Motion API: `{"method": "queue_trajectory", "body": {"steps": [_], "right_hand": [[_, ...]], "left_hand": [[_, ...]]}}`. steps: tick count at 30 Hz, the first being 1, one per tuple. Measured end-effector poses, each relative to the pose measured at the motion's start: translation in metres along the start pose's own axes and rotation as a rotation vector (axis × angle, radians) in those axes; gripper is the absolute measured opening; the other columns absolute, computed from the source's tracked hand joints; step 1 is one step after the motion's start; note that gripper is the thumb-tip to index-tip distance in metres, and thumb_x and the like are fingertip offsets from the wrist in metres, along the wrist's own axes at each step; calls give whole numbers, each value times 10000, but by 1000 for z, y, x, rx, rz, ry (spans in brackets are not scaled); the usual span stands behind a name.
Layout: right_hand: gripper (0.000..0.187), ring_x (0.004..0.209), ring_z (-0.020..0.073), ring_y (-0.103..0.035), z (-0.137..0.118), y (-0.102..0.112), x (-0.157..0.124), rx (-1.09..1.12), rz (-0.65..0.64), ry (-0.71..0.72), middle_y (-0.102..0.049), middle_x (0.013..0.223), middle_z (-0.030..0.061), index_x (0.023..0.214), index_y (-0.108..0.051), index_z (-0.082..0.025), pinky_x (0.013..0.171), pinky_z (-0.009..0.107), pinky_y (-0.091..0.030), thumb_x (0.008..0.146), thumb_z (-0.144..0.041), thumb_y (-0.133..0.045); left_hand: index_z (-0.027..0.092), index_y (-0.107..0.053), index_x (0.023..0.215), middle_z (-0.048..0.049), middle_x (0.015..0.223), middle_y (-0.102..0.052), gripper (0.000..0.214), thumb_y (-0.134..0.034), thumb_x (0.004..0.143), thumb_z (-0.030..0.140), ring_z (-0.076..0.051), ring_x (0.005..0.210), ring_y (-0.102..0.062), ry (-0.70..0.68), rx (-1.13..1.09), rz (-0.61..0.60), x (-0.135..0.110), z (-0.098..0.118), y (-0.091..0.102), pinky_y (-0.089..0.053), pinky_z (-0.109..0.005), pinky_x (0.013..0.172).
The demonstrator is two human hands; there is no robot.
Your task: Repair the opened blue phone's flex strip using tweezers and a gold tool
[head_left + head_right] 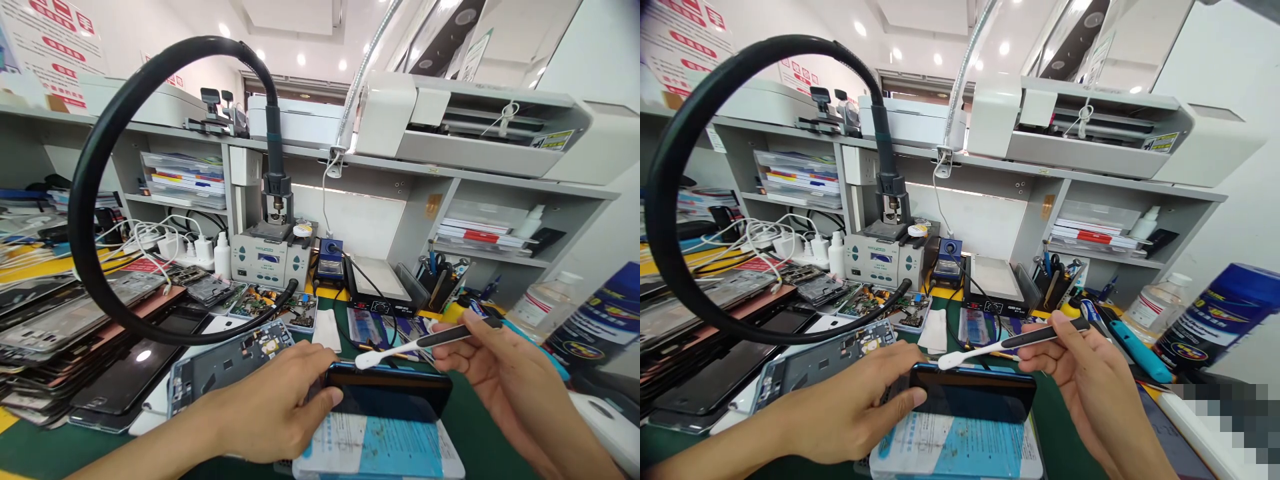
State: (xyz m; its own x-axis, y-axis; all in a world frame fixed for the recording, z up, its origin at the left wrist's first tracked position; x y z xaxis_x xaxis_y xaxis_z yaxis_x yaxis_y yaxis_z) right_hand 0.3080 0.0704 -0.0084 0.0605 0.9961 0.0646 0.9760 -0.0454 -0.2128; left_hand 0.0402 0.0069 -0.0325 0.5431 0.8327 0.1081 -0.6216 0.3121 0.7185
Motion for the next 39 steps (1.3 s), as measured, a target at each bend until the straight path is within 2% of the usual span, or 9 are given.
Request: {"method": "queue_trajectory", "body": {"steps": [6, 13, 18, 26, 31, 36, 39], "right_hand": [[272, 516, 213, -725, -6, 9, 2, 46, 45, -19, -786, 659, 96, 739, -730, -156, 496, 264, -653, 658, -328, -924], [143, 474, 243, -721, -17, 16, 7, -31, 35, 1, -753, 581, 169, 760, -713, -116, 476, 265, -642, 701, -182, -826], [129, 456, 227, -706, -19, 24, 9, 21, 76, 29, -725, 555, 91, 785, -688, -149, 462, 271, -635, 710, -137, -792], [129, 444, 229, -695, -21, 18, 8, 48, 125, 19, -713, 561, 72, 726, -661, -153, 425, 280, -629, 698, -143, -787], [141, 468, 219, -712, -18, 12, 7, 37, 90, 10, -739, 604, 77, 767, -716, -132, 449, 260, -651, 674, -138, -821], [217, 550, 223, -746, -7, 8, 6, 25, 20, -28, -786, 677, 110, 755, -734, -137, 524, 263, -674, 686, -262, -897], [324, 568, 222, -755, -2, 6, 5, 16, 3, -55, -797, 685, 114, 751, -745, -138, 538, 249, -674, 620, -343, -959]], "left_hand": [[203, -526, 960, -39, 935, -547, 198, -426, 1049, 349, -215, 892, -511, -6, 32, 6, 0, 1, 0, -427, -367, 799], [200, -505, 933, -38, 927, -532, 219, -421, 1051, 365, -213, 892, -508, 17, 45, -13, 0, 0, 1, -425, -357, 784], [200, -501, 928, -40, 931, -535, 215, -423, 1051, 359, -213, 903, -510, -13, 44, 7, 0, -1, -1, -427, -362, 792], [199, -500, 923, -36, 919, -536, 183, -425, 1043, 315, -209, 888, -510, -35, 62, 19, 1, 2, 0, -433, -374, 803], [200, -495, 916, -32, 902, -526, 182, -418, 1042, 306, -207, 875, -507, -34, 64, 16, 0, 4, 1, -435, -368, 788], [199, -510, 929, -41, 919, -549, 166, -427, 1037, 293, -212, 896, -518, -36, 65, 18, 0, 6, 1, -443, -372, 808], [200, -527, 957, -47, 950, -571, 157, -434, 1039, 296, -214, 916, -528, -38, 52, 18, 1, 5, 1, -448, -370, 827]]}}
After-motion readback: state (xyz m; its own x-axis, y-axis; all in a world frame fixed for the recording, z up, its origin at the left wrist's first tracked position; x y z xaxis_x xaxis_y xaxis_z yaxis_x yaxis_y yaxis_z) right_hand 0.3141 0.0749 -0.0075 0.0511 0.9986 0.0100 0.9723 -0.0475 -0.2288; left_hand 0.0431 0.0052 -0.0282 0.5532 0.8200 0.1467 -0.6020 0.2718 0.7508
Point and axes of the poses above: each hand's wrist, its own x-axis towards the middle knuckle, its own y-axis out of the back of the hand, z = x × y, the point moved 4 cm from there along x, towards the middle knuckle
